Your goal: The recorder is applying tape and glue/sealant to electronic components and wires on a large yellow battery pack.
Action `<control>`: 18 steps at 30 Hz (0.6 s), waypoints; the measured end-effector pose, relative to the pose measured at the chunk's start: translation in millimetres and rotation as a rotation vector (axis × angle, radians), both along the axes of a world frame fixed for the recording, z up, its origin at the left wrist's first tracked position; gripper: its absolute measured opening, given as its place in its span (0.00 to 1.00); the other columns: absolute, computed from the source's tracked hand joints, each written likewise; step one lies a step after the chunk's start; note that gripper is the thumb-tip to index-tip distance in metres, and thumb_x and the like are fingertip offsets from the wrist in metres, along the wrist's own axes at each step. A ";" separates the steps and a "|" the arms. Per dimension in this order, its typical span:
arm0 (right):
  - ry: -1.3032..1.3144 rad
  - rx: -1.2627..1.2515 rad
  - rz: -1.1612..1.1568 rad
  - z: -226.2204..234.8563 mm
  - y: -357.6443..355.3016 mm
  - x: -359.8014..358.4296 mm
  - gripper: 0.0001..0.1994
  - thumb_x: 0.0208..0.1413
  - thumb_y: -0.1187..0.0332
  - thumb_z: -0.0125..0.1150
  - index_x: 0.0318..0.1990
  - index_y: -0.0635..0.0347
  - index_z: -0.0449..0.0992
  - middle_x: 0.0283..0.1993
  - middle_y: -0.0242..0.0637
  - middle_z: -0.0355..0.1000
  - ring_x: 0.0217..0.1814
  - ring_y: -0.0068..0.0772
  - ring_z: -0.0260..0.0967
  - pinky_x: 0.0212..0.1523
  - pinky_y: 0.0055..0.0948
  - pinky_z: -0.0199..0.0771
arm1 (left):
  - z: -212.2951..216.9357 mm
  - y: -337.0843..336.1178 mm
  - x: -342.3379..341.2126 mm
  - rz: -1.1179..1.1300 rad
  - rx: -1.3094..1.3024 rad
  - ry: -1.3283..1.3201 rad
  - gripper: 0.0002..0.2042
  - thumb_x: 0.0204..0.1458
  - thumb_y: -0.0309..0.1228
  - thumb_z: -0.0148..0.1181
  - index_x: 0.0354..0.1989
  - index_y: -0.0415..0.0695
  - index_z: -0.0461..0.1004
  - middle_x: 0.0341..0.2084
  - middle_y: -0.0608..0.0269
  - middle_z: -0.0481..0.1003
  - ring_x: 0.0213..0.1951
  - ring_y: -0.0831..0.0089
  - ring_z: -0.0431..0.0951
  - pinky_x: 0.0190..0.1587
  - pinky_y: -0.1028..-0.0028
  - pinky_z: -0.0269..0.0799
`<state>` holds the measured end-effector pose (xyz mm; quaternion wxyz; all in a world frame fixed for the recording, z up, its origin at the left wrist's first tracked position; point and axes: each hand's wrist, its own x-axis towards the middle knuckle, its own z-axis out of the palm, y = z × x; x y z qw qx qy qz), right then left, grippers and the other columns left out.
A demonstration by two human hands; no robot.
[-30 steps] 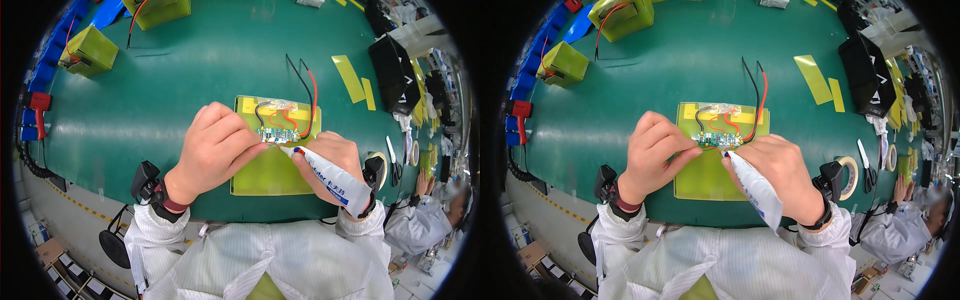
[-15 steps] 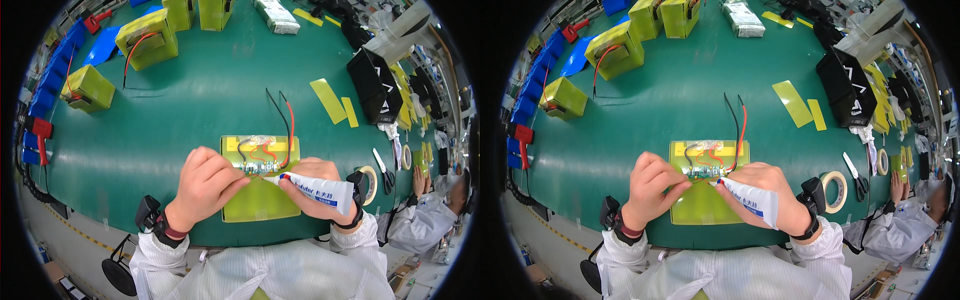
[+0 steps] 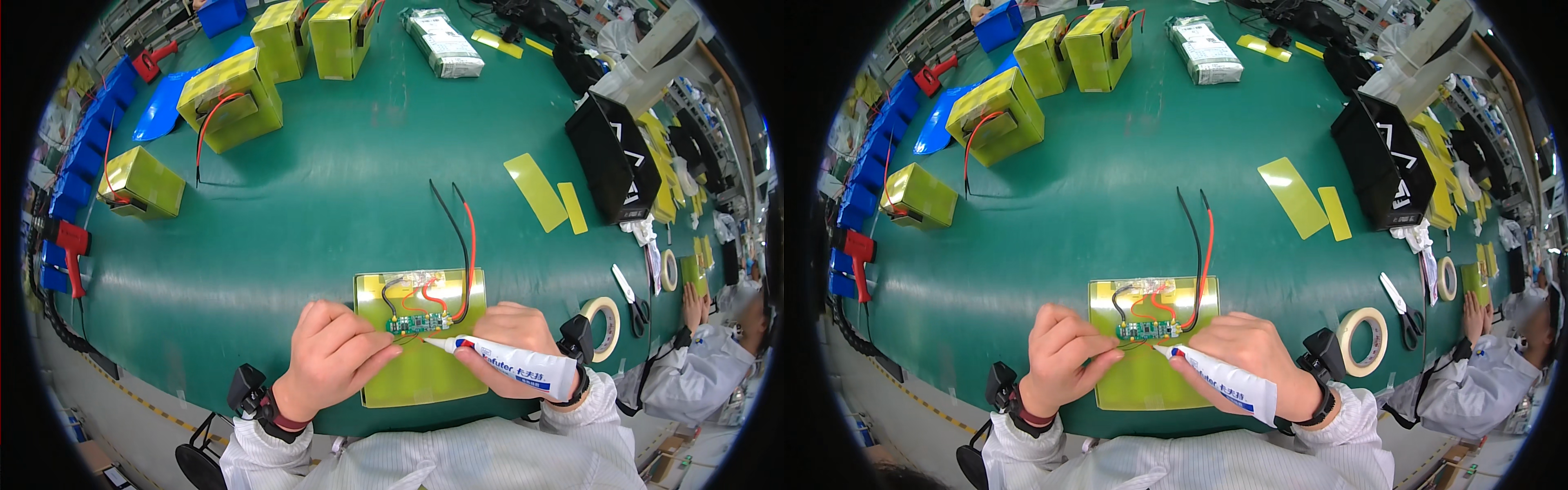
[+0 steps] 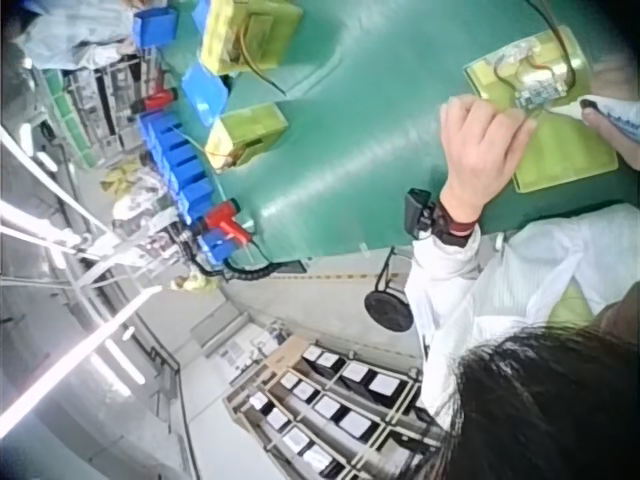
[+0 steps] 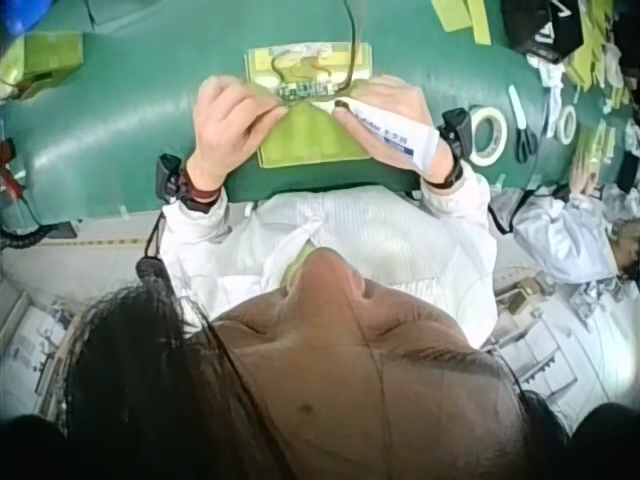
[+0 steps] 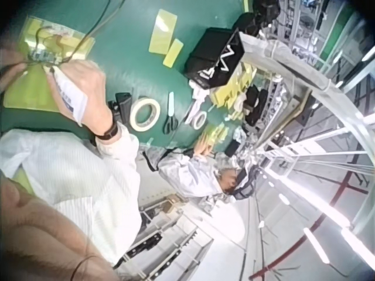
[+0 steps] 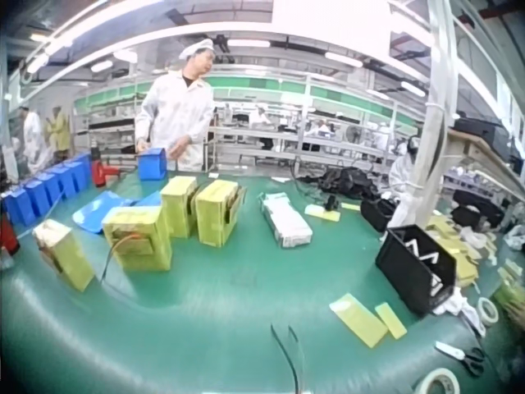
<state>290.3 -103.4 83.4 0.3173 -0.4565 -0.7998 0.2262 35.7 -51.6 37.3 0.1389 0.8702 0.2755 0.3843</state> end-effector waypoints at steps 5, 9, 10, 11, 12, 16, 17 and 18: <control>0.000 -0.040 0.019 -1.9 0.3 3.4 0.05 0.52 0.73 0.69 0.28 0.61 0.78 0.21 0.36 0.70 0.22 0.40 0.69 0.25 0.35 0.67 | -0.3 -0.9 0.6 0.009 -0.011 -0.020 0.11 0.36 0.30 0.77 0.29 0.47 0.80 0.25 0.70 0.75 0.31 0.65 0.70 0.33 0.69 0.65; 0.151 -0.136 0.036 -6.2 4.5 7.8 0.06 0.56 0.73 0.66 0.29 0.63 0.77 0.22 0.39 0.70 0.23 0.43 0.69 0.27 0.36 0.67 | -3.2 -0.8 -1.2 0.017 -0.022 -0.011 0.11 0.38 0.31 0.76 0.29 0.49 0.80 0.26 0.70 0.74 0.32 0.66 0.71 0.34 0.68 0.65; 0.211 -0.193 0.021 -4.5 3.9 8.8 0.07 0.58 0.73 0.64 0.29 0.64 0.77 0.23 0.40 0.71 0.24 0.43 0.69 0.28 0.37 0.68 | -2.5 -0.8 -2.0 0.018 -0.016 -0.016 0.11 0.38 0.31 0.76 0.29 0.48 0.80 0.26 0.70 0.73 0.32 0.66 0.71 0.34 0.67 0.65; 0.272 -0.331 -0.010 -6.9 0.6 13.1 0.07 0.61 0.72 0.62 0.31 0.64 0.76 0.25 0.43 0.70 0.26 0.43 0.69 0.29 0.36 0.68 | -1.7 -0.8 -2.9 0.019 -0.009 -0.022 0.11 0.38 0.31 0.76 0.29 0.48 0.80 0.26 0.70 0.73 0.32 0.65 0.71 0.34 0.67 0.65; 0.310 -0.428 -0.025 -6.8 0.5 17.3 0.08 0.64 0.70 0.60 0.33 0.63 0.77 0.27 0.37 0.72 0.26 0.35 0.67 0.29 0.34 0.66 | -0.8 -0.6 -3.8 0.019 -0.002 -0.024 0.11 0.38 0.31 0.76 0.29 0.48 0.80 0.26 0.70 0.73 0.32 0.65 0.71 0.34 0.67 0.65; 1.071 -0.755 -0.231 -8.8 -7.4 18.7 0.16 0.71 0.61 0.51 0.30 0.57 0.71 0.24 0.23 0.60 0.25 0.17 0.52 0.28 0.24 0.53 | -1.1 1.8 1.0 0.002 -0.002 -0.049 0.10 0.38 0.28 0.75 0.28 0.47 0.79 0.25 0.67 0.74 0.32 0.63 0.71 0.35 0.66 0.66; 1.201 -0.793 -0.104 -12.8 -7.2 22.4 0.19 0.72 0.58 0.47 0.27 0.56 0.67 0.22 0.23 0.56 0.24 0.18 0.49 0.28 0.24 0.52 | -2.0 5.9 7.8 -0.023 -0.001 -0.069 0.09 0.38 0.27 0.74 0.28 0.45 0.79 0.25 0.65 0.74 0.31 0.62 0.70 0.34 0.66 0.66; 1.323 -0.820 0.029 -19.5 -6.5 27.3 0.22 0.74 0.55 0.43 0.25 0.54 0.63 0.21 0.22 0.52 0.24 0.19 0.45 0.28 0.24 0.50 | -2.7 4.6 8.2 -0.003 -0.015 -0.074 0.09 0.38 0.25 0.73 0.27 0.45 0.78 0.25 0.64 0.74 0.31 0.61 0.70 0.35 0.65 0.67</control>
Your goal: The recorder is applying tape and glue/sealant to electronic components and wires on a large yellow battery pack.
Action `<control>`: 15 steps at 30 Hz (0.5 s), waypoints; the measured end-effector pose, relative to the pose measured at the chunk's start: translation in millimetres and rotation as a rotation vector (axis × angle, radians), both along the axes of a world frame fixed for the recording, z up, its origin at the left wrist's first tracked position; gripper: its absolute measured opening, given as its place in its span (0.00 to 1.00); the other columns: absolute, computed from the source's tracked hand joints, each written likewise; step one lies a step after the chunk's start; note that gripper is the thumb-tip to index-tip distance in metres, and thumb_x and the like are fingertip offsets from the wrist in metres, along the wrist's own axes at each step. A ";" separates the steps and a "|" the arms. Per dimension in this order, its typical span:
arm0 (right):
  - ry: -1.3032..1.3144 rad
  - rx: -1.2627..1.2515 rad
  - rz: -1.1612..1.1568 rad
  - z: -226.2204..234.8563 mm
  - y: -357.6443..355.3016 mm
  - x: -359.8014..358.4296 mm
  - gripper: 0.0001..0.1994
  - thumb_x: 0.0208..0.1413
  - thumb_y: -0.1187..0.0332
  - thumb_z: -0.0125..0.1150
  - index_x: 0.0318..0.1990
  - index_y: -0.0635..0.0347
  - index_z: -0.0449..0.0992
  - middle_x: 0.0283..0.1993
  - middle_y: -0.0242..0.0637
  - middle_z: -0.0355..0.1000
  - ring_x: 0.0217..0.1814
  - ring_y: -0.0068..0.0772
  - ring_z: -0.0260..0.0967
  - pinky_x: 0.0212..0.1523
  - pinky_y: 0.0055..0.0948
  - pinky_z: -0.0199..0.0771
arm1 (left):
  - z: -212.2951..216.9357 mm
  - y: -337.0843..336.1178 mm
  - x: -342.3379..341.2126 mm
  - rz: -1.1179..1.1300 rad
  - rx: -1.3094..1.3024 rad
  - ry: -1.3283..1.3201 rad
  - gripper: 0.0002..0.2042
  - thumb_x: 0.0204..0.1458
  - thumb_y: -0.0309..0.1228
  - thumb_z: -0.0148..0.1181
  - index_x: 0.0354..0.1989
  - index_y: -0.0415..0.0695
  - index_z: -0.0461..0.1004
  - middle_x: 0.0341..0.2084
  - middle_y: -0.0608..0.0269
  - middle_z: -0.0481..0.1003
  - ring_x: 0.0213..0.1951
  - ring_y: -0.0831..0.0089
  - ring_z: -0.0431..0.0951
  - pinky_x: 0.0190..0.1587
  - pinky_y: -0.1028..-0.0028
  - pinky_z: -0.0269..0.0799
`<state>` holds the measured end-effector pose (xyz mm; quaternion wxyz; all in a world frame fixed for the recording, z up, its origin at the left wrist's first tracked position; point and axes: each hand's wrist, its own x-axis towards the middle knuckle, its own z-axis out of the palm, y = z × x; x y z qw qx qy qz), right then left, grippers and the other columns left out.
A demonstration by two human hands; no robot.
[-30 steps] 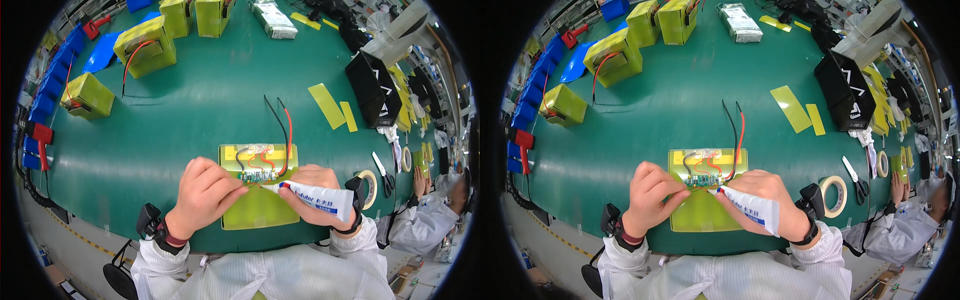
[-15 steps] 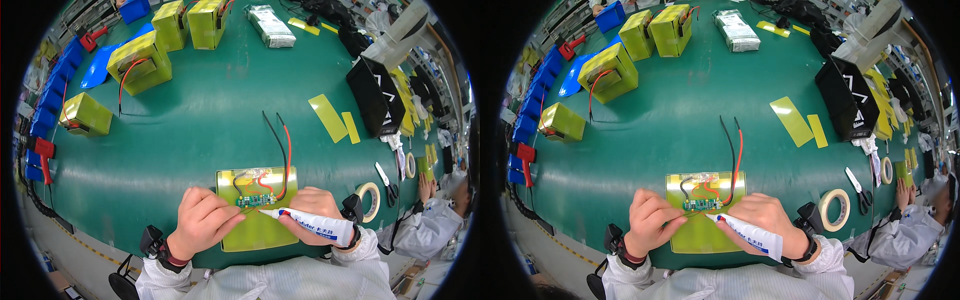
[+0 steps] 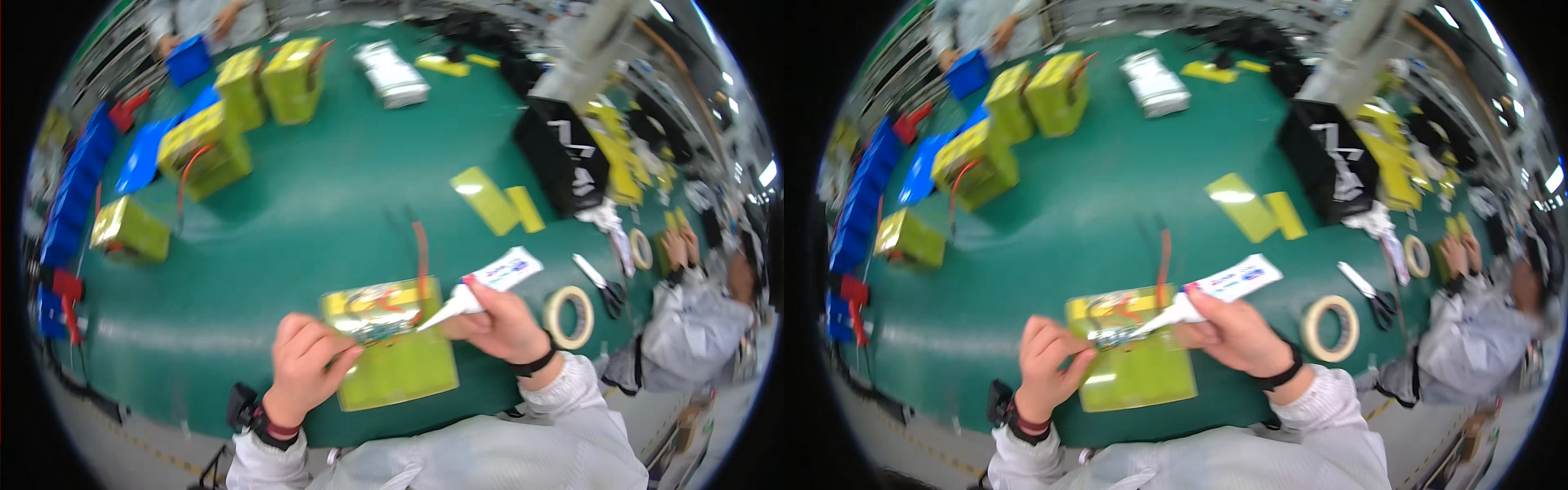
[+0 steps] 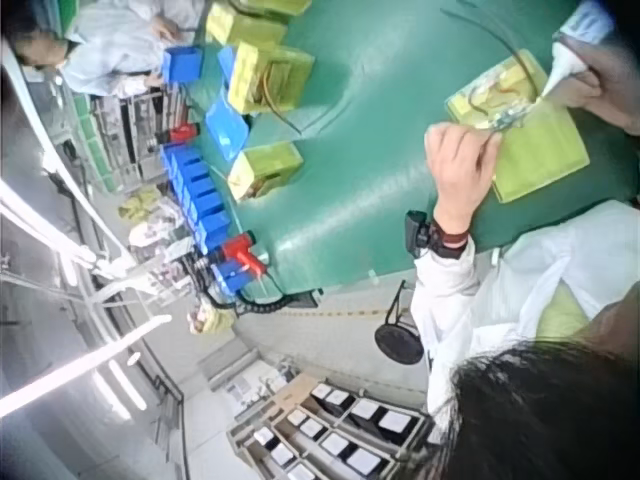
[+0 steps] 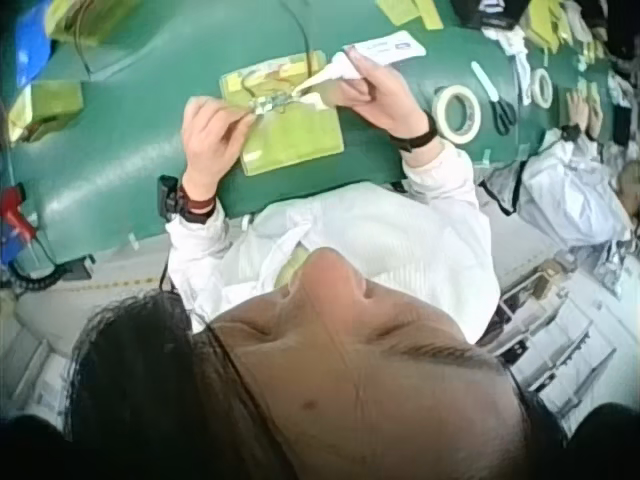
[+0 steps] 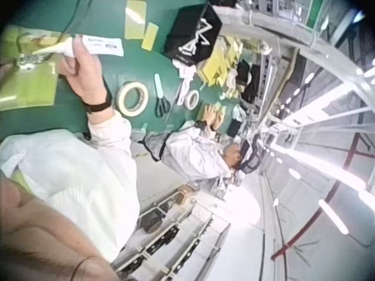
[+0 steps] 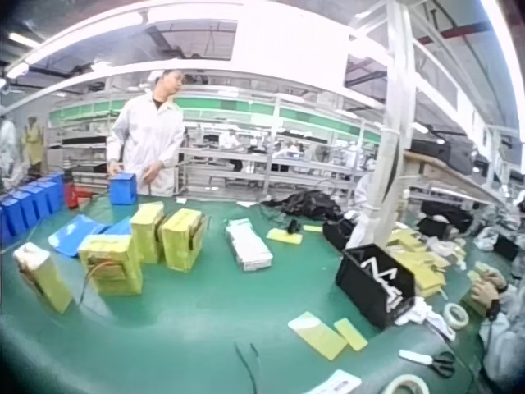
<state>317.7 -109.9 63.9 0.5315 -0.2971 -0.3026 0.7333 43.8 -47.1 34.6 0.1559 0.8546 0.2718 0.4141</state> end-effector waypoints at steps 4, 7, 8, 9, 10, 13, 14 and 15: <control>0.130 0.035 0.070 6.4 -12.7 -8.7 0.27 0.74 0.49 0.36 0.21 0.51 0.56 0.20 0.24 0.52 0.25 0.24 0.47 0.30 0.25 0.50 | 0.0 -5.9 -8.9 0.057 -0.015 0.025 0.08 0.38 0.23 0.72 0.25 0.45 0.77 0.24 0.65 0.73 0.32 0.60 0.70 0.36 0.64 0.66; 0.072 0.098 -0.058 10.4 -35.6 2.3 0.24 0.75 0.51 0.37 0.24 0.52 0.56 0.20 0.24 0.51 0.24 0.21 0.45 0.29 0.24 0.49 | -3.9 -4.5 -7.6 0.034 -0.040 0.022 0.07 0.42 0.21 0.67 0.26 0.42 0.74 0.25 0.61 0.72 0.34 0.58 0.69 0.38 0.64 0.65; 0.080 0.135 -0.113 10.9 -47.7 10.4 0.22 0.75 0.54 0.38 0.26 0.53 0.57 0.20 0.24 0.50 0.23 0.20 0.45 0.28 0.23 0.50 | 0.7 -7.5 -6.2 0.025 -0.039 0.023 0.07 0.43 0.19 0.65 0.26 0.41 0.72 0.25 0.59 0.71 0.34 0.57 0.69 0.39 0.63 0.65; 0.047 0.104 -0.237 13.8 -59.3 19.7 0.21 0.75 0.54 0.40 0.27 0.53 0.58 0.21 0.24 0.51 0.23 0.20 0.45 0.27 0.23 0.50 | 3.0 -9.0 -5.7 -0.001 -0.019 0.019 0.07 0.43 0.19 0.65 0.26 0.41 0.72 0.25 0.59 0.71 0.34 0.57 0.69 0.39 0.63 0.65; 0.018 0.062 -0.351 13.4 -67.2 32.2 0.21 0.75 0.54 0.41 0.28 0.53 0.59 0.21 0.24 0.52 0.23 0.19 0.46 0.27 0.24 0.50 | 1.8 -8.5 -6.3 0.015 -0.023 0.018 0.06 0.43 0.19 0.64 0.26 0.40 0.72 0.25 0.59 0.71 0.34 0.57 0.69 0.40 0.63 0.65; -0.135 0.065 -0.762 -2.0 -76.7 110.2 0.19 0.72 0.53 0.47 0.29 0.53 0.67 0.21 0.24 0.59 0.22 0.19 0.53 0.25 0.22 0.54 | -0.1 -6.3 -3.0 0.029 -0.028 0.011 0.06 0.43 0.18 0.63 0.26 0.40 0.71 0.25 0.59 0.71 0.34 0.58 0.68 0.40 0.64 0.65; -0.179 0.039 -0.888 -5.4 -77.0 146.4 0.21 0.72 0.53 0.49 0.25 0.53 0.67 0.20 0.24 0.61 0.21 0.19 0.56 0.24 0.22 0.55 | -0.1 -6.1 -0.6 0.033 -0.035 0.003 0.06 0.43 0.18 0.63 0.26 0.40 0.71 0.25 0.59 0.70 0.34 0.58 0.68 0.39 0.64 0.64; -0.351 0.020 -1.015 -8.0 -76.1 177.7 0.23 0.71 0.52 0.51 0.23 0.52 0.66 0.18 0.24 0.60 0.19 0.19 0.55 0.23 0.22 0.54 | -0.7 -6.4 0.1 0.030 -0.029 0.003 0.06 0.43 0.18 0.63 0.26 0.40 0.71 0.25 0.59 0.70 0.34 0.58 0.68 0.39 0.64 0.64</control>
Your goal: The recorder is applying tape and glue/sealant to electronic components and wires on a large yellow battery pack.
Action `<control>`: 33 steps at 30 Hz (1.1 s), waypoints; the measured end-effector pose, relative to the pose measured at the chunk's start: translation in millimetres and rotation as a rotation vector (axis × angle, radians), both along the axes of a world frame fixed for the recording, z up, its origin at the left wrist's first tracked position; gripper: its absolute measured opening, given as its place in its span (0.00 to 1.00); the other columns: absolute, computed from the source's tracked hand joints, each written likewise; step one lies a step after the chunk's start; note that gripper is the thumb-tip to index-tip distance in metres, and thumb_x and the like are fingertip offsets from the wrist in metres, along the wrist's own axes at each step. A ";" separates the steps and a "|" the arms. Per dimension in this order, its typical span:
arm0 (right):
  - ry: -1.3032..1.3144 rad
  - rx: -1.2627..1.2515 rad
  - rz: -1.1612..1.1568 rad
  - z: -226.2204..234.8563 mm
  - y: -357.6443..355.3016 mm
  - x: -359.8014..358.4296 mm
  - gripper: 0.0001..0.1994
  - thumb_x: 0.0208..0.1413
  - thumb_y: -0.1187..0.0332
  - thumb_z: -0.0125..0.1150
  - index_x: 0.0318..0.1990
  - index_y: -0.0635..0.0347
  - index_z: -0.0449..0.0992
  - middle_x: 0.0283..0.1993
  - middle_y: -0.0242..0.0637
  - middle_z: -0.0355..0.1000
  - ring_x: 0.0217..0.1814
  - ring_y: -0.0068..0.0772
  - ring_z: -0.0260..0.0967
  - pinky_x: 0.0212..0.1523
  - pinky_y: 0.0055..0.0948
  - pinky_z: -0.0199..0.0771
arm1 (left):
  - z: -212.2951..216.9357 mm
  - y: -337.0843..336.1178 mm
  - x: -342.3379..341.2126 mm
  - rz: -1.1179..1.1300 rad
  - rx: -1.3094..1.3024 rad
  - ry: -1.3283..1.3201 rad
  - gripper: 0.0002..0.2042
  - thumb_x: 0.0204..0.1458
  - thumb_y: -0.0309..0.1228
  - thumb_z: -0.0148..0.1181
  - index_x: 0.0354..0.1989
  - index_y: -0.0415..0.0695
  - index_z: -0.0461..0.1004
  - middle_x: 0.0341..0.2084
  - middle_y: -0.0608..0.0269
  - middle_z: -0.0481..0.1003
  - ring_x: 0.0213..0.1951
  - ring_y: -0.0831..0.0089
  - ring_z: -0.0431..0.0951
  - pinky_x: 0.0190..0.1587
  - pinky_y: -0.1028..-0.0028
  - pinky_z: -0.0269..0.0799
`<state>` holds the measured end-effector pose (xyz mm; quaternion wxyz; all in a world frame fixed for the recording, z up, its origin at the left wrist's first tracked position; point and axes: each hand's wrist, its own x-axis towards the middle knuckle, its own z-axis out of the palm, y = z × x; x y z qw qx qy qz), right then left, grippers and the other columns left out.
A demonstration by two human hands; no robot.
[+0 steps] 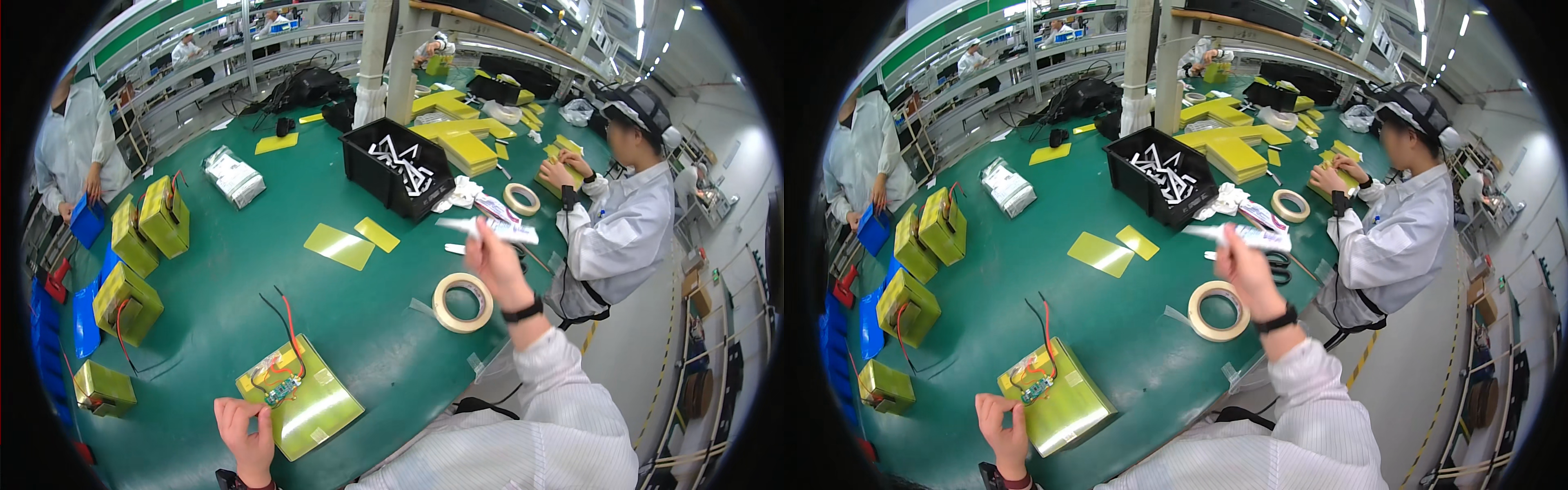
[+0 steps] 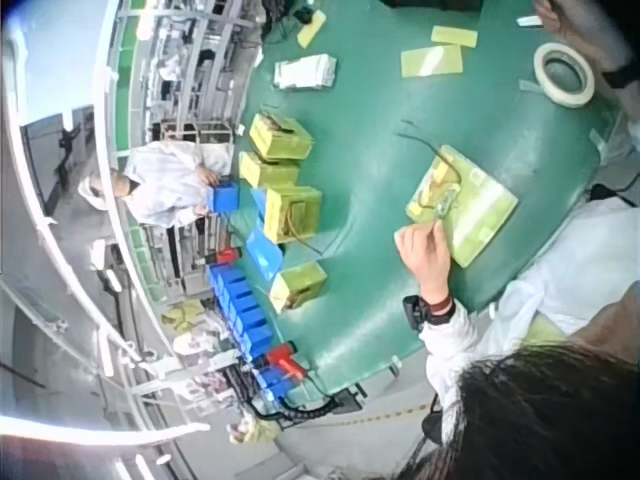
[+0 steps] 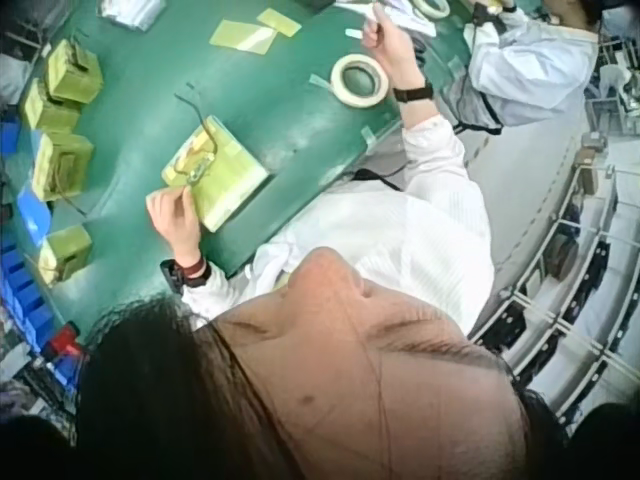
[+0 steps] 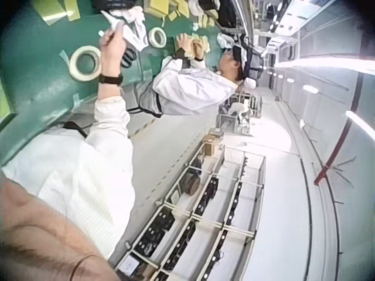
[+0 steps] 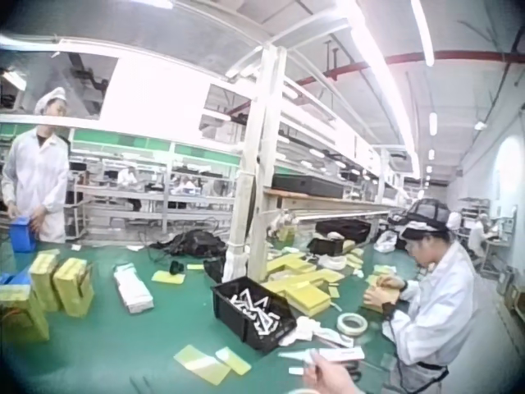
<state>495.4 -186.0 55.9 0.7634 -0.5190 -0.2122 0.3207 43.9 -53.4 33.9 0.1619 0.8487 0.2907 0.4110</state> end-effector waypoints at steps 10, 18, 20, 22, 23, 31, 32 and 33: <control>-0.004 -0.333 -0.382 -68.3 26.9 171.9 0.21 0.65 0.49 0.57 0.25 0.52 0.67 0.18 0.25 0.60 0.15 0.19 0.52 0.15 0.22 0.51 | -6.7 4.8 -0.7 0.004 -0.011 -0.008 0.07 0.44 0.18 0.64 0.26 0.40 0.71 0.25 0.59 0.70 0.33 0.58 0.68 0.38 0.64 0.63; 0.111 -0.339 -0.213 -76.2 59.2 163.1 0.21 0.67 0.49 0.54 0.27 0.56 0.68 0.20 0.27 0.61 0.15 0.18 0.51 0.13 0.21 0.47 | -0.7 8.7 -6.5 -0.051 0.123 0.078 0.06 0.51 0.19 0.66 0.35 0.40 0.75 0.28 0.56 0.76 0.33 0.56 0.72 0.40 0.62 0.69; 0.281 -0.345 -0.120 -70.8 61.4 157.9 0.19 0.68 0.53 0.53 0.31 0.58 0.68 0.22 0.29 0.63 0.15 0.17 0.51 0.12 0.18 0.48 | -15.0 11.6 -7.0 -0.026 0.072 0.032 0.06 0.48 0.18 0.64 0.30 0.40 0.72 0.26 0.58 0.72 0.33 0.58 0.69 0.39 0.63 0.65; 0.277 -0.366 -0.048 -63.7 55.8 156.8 0.18 0.68 0.54 0.52 0.33 0.59 0.68 0.23 0.30 0.64 0.15 0.16 0.51 0.12 0.17 0.48 | -20.8 13.2 -7.6 -0.003 0.019 -0.014 0.07 0.44 0.17 0.62 0.25 0.41 0.69 0.24 0.60 0.69 0.32 0.60 0.66 0.38 0.65 0.61; 0.271 -0.388 0.025 -60.8 52.6 156.4 0.16 0.69 0.55 0.51 0.35 0.60 0.68 0.24 0.31 0.64 0.15 0.16 0.51 0.12 0.16 0.48 | -20.7 13.6 -7.2 -0.012 0.029 -0.016 0.07 0.45 0.17 0.62 0.25 0.41 0.69 0.24 0.60 0.68 0.32 0.60 0.66 0.38 0.64 0.61; -0.247 -0.210 0.081 -11.6 31.8 78.1 0.16 0.69 0.56 0.53 0.32 0.58 0.72 0.22 0.27 0.68 0.17 0.15 0.55 0.17 0.17 0.52 | 0.2 5.6 -7.6 -0.042 0.104 0.045 0.05 0.52 0.21 0.66 0.31 0.40 0.74 0.28 0.54 0.75 0.33 0.53 0.72 0.39 0.61 0.68; -0.291 -0.193 0.107 -0.2 28.5 58.9 0.16 0.69 0.57 0.53 0.31 0.57 0.73 0.21 0.26 0.68 0.17 0.14 0.55 0.18 0.17 0.53 | 0.7 5.3 -8.1 -0.049 0.116 0.040 0.05 0.52 0.20 0.66 0.31 0.40 0.74 0.28 0.54 0.75 0.33 0.54 0.72 0.40 0.61 0.68; -0.333 -0.176 0.132 7.2 27.0 40.1 0.16 0.68 0.57 0.54 0.31 0.56 0.73 0.21 0.25 0.68 0.18 0.13 0.56 0.20 0.17 0.55 | 0.9 5.1 -8.7 -0.056 0.128 0.037 0.06 0.52 0.20 0.66 0.31 0.40 0.73 0.28 0.54 0.75 0.33 0.54 0.72 0.40 0.60 0.68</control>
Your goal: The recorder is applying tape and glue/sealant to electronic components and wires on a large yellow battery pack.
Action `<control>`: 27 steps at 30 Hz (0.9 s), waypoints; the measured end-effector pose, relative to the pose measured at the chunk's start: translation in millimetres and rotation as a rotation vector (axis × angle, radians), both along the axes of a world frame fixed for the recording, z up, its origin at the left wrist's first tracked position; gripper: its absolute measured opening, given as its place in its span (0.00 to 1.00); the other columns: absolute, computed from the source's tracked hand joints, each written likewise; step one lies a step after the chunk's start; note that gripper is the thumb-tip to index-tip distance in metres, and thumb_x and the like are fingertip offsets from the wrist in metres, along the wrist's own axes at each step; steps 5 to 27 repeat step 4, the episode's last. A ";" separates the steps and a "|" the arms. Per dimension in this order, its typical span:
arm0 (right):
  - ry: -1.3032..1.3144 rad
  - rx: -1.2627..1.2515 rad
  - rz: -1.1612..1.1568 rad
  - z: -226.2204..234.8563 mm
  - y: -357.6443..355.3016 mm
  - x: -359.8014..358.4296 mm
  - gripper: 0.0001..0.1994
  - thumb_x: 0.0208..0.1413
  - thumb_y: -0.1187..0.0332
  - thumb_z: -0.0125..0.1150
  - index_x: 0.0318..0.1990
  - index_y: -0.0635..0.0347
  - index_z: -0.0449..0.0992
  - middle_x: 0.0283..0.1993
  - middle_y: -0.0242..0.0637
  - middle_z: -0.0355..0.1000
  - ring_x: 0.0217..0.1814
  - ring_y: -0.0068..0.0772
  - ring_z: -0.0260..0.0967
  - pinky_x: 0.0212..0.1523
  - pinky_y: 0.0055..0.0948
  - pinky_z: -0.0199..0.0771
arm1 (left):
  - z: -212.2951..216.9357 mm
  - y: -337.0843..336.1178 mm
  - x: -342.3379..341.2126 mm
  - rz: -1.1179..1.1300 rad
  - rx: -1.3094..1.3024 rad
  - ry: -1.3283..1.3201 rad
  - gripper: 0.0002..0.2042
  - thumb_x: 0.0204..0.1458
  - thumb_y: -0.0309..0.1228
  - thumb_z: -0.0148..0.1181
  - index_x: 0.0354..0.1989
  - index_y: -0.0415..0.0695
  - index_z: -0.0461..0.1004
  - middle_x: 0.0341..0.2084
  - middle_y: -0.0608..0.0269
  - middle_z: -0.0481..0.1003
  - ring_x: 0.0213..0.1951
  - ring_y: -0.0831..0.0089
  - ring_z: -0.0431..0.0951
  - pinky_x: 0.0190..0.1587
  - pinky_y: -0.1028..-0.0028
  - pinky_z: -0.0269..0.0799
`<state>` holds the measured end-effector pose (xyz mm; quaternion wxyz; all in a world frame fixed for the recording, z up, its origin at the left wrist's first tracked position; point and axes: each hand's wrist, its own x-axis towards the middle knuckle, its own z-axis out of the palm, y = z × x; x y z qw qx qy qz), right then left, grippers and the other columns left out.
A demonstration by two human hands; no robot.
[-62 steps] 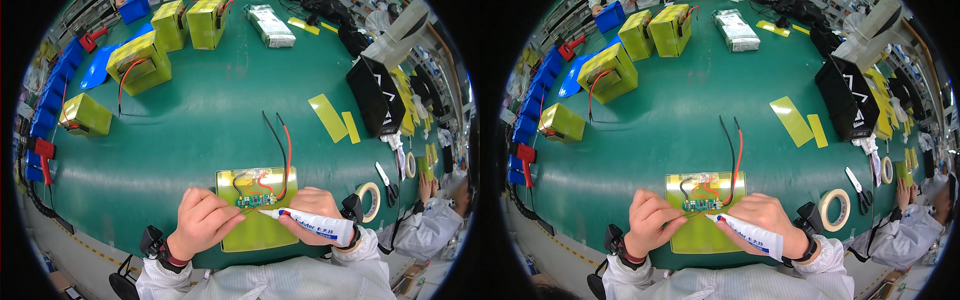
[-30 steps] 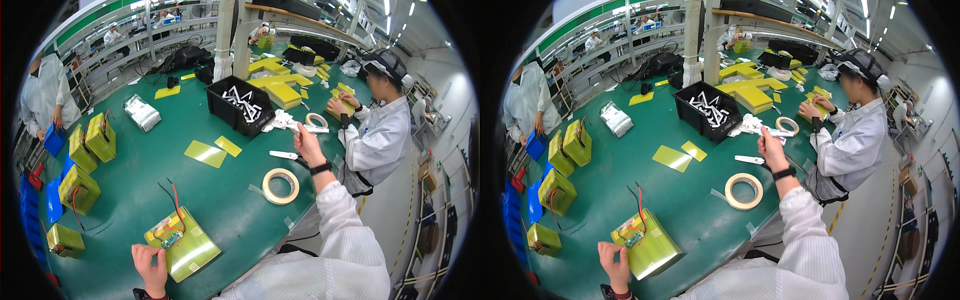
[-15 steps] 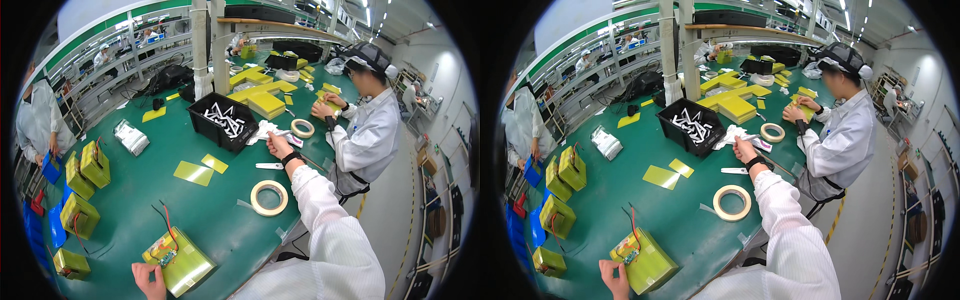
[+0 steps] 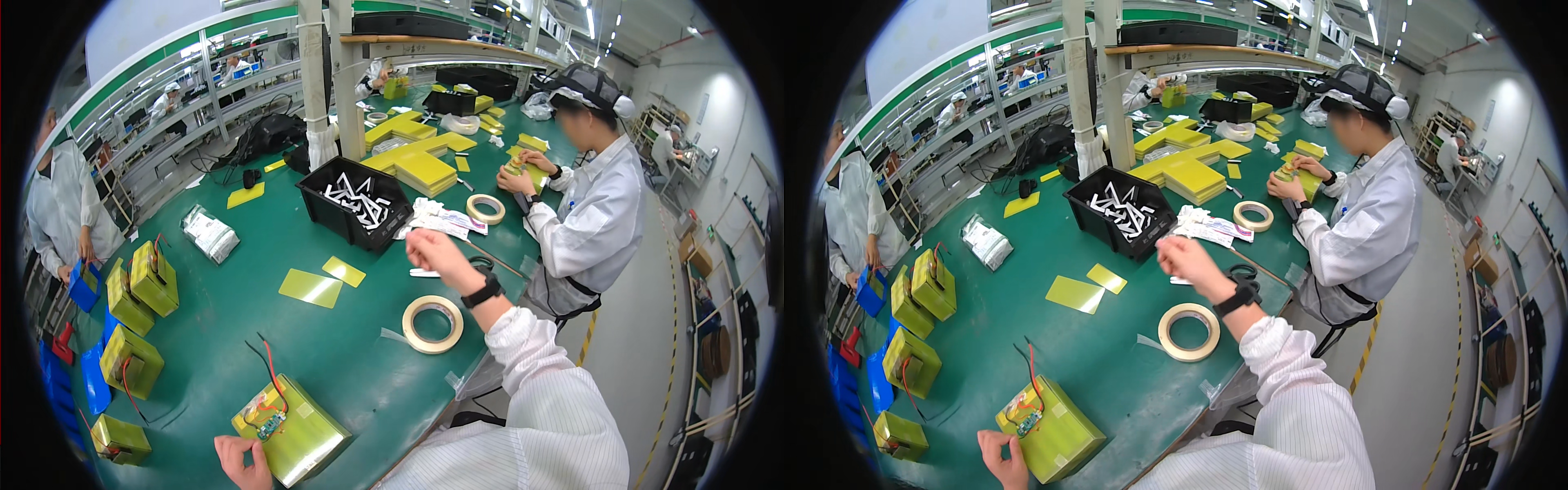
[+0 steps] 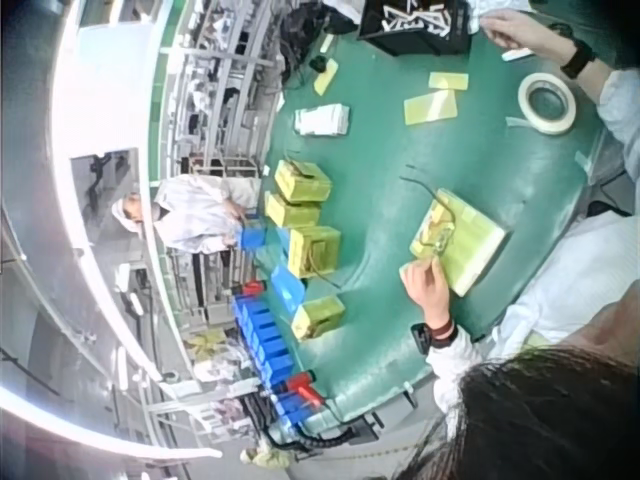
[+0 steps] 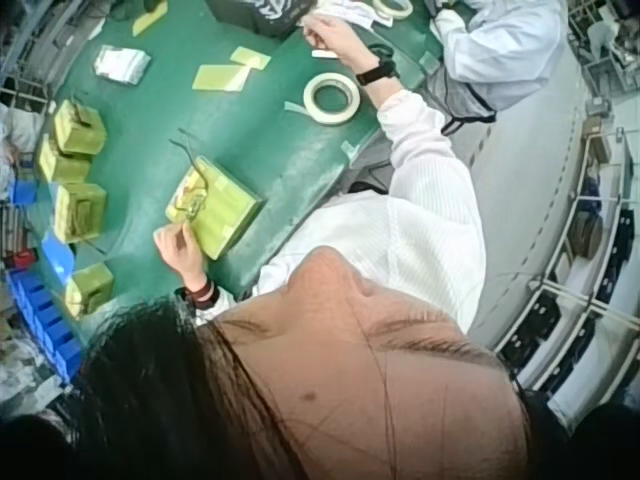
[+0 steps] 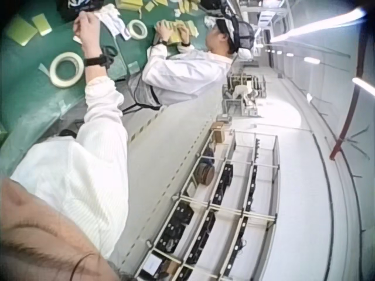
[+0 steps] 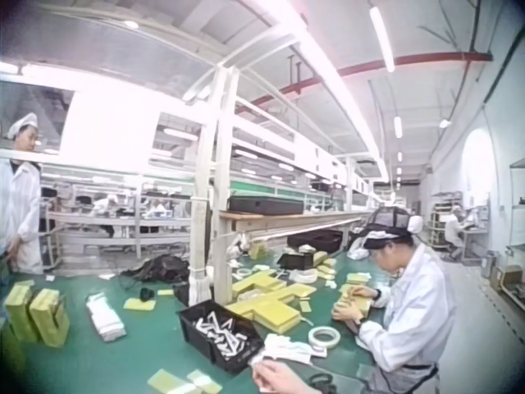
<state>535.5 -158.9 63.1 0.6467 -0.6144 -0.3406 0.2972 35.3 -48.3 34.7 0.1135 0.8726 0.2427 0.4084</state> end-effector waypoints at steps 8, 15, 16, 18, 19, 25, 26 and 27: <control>-0.131 0.090 0.295 13.7 -3.1 -69.3 0.13 0.67 0.58 0.56 0.37 0.59 0.75 0.26 0.25 0.72 0.23 0.14 0.67 0.23 0.17 0.63 | 2.3 -3.4 0.2 -0.005 -0.001 -0.013 0.06 0.52 0.20 0.66 0.31 0.40 0.73 0.28 0.54 0.74 0.33 0.54 0.71 0.40 0.60 0.67; -0.131 0.090 0.295 13.7 -3.1 -69.3 0.13 0.67 0.58 0.56 0.37 0.59 0.75 0.26 0.25 0.72 0.23 0.14 0.67 0.23 0.17 0.63 | 2.3 -3.4 0.2 -0.005 -0.001 -0.013 0.06 0.52 0.20 0.66 0.31 0.40 0.73 0.28 0.54 0.74 0.33 0.54 0.71 0.40 0.60 0.67; -0.131 0.090 0.295 13.7 -3.1 -69.3 0.13 0.67 0.58 0.56 0.37 0.59 0.75 0.26 0.25 0.72 0.23 0.14 0.67 0.23 0.17 0.63 | 2.3 -3.4 0.2 -0.005 -0.001 -0.013 0.06 0.52 0.20 0.66 0.31 0.40 0.73 0.28 0.54 0.74 0.33 0.54 0.71 0.40 0.60 0.67; -0.131 0.090 0.295 13.7 -3.1 -69.3 0.13 0.67 0.58 0.56 0.37 0.59 0.75 0.26 0.25 0.72 0.23 0.14 0.67 0.23 0.17 0.63 | 2.3 -3.4 0.2 -0.005 -0.001 -0.013 0.06 0.52 0.20 0.66 0.31 0.40 0.73 0.28 0.54 0.74 0.33 0.54 0.71 0.40 0.60 0.67; -0.131 0.090 0.295 13.7 -3.1 -69.3 0.13 0.67 0.58 0.56 0.37 0.59 0.75 0.26 0.25 0.72 0.23 0.14 0.67 0.23 0.17 0.63 | 2.3 -3.4 0.2 -0.005 -0.001 -0.013 0.06 0.52 0.20 0.66 0.31 0.40 0.73 0.28 0.54 0.74 0.33 0.54 0.71 0.40 0.60 0.67; -0.131 0.090 0.295 13.7 -3.1 -69.3 0.13 0.67 0.58 0.56 0.37 0.59 0.75 0.26 0.25 0.72 0.23 0.14 0.67 0.23 0.17 0.63 | 2.3 -3.4 0.2 -0.005 -0.001 -0.013 0.06 0.52 0.20 0.66 0.31 0.40 0.73 0.28 0.54 0.74 0.33 0.54 0.71 0.40 0.60 0.67; -0.131 0.090 0.295 13.7 -3.1 -69.3 0.13 0.67 0.58 0.56 0.37 0.59 0.75 0.26 0.25 0.72 0.23 0.14 0.67 0.23 0.17 0.63 | 2.3 -3.4 0.2 -0.005 -0.001 -0.013 0.06 0.52 0.20 0.66 0.31 0.40 0.73 0.28 0.54 0.74 0.33 0.54 0.71 0.40 0.60 0.67; -0.131 0.090 0.295 13.7 -3.1 -69.3 0.13 0.67 0.58 0.56 0.37 0.59 0.75 0.26 0.25 0.72 0.23 0.14 0.67 0.23 0.17 0.63 | 2.3 -3.4 0.2 -0.005 -0.001 -0.013 0.06 0.52 0.20 0.66 0.31 0.40 0.73 0.28 0.54 0.74 0.33 0.54 0.71 0.40 0.60 0.67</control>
